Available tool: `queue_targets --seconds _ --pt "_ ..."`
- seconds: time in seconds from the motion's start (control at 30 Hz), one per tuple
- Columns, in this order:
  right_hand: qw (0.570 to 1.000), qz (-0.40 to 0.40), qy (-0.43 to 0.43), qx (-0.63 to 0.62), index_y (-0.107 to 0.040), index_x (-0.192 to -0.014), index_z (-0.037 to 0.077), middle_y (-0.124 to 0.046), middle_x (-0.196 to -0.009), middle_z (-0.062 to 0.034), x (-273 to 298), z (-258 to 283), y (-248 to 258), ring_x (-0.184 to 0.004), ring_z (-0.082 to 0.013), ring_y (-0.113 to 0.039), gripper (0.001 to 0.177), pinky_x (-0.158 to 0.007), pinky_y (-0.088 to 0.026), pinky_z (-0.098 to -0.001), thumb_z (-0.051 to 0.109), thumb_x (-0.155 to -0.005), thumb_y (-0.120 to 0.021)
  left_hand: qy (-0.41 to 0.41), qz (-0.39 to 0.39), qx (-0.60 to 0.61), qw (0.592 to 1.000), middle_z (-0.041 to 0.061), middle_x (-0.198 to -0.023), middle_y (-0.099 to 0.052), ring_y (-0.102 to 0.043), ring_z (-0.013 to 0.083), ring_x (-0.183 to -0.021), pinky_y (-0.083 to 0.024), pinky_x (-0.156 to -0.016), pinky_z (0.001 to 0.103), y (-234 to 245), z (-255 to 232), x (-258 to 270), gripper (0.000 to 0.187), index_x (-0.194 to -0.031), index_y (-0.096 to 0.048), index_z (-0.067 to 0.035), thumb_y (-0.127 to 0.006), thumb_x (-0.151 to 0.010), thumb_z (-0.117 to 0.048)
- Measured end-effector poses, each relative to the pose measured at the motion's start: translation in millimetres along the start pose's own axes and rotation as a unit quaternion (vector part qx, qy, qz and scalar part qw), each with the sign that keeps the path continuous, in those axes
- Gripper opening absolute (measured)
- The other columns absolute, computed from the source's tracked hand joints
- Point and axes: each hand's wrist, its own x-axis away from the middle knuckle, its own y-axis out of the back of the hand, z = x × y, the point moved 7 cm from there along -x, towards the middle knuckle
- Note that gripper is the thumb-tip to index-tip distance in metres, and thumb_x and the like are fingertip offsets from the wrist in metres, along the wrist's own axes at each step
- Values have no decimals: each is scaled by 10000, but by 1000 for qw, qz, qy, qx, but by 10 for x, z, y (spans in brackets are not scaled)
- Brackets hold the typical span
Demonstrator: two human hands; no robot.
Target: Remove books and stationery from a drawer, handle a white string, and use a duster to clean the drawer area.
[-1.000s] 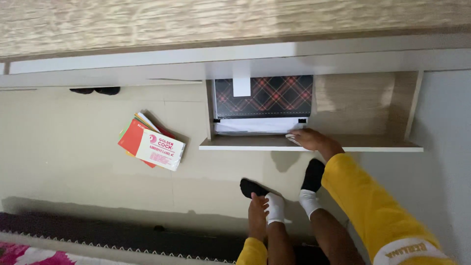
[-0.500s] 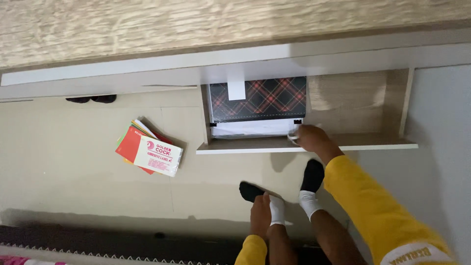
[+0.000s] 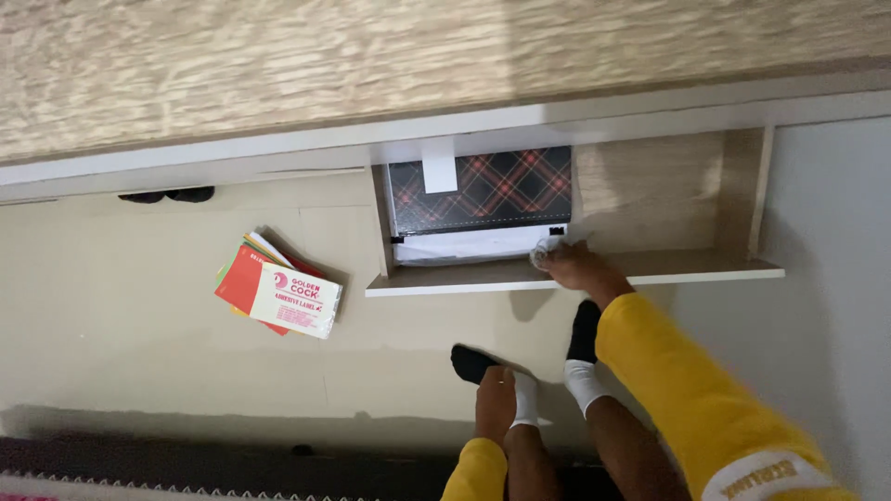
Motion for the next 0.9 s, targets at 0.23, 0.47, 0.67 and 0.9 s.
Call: queue_targets --seconds 0.23,0.47,0.67,0.9 --pt "971 -139 -29 -192 -761 -1081 137 -745 -1128 -85 55 -212 92 -924 -281 -750 320 -902 -586 -432 360 -935 -583 -15 3 -39 999 220 -1073 -738 -709 397 -1017 -549 -881 469 148 -60 25 336 -1062 -649 7 -519 -1013 -299" --pt "982 -87 -79 -149 -685 -1171 46 -714 -1105 -165 709 109 586 -1014 -332 -686 347 -938 -529 -461 305 -1033 -501 -7 -30 -54 998 201 -1096 -722 -670 403 -1046 -539 -895 476 251 208 -110 279 -1086 -672 -49 -508 -981 -249" --pt "995 -7 -12 -100 -607 -1290 87 -643 -1271 -169 447 219 130 -1146 -339 -629 412 -1016 -479 -465 344 -1038 -405 -37 -20 -89 995 174 -1126 -720 -678 370 -1065 -537 -909 448 89 518 -291 256 -1109 -670 -63 -523 -987 -234" --pt "989 96 -44 -106 -622 -1354 149 -541 -1493 -106 -173 97 -308 -1331 -316 -535 453 -1126 -412 -469 305 -1009 -373 -25 -22 -54 998 190 -1142 -735 -670 367 -1106 -528 -936 438 29 401 -318 333 -1144 -678 -52 -541 -973 -302"
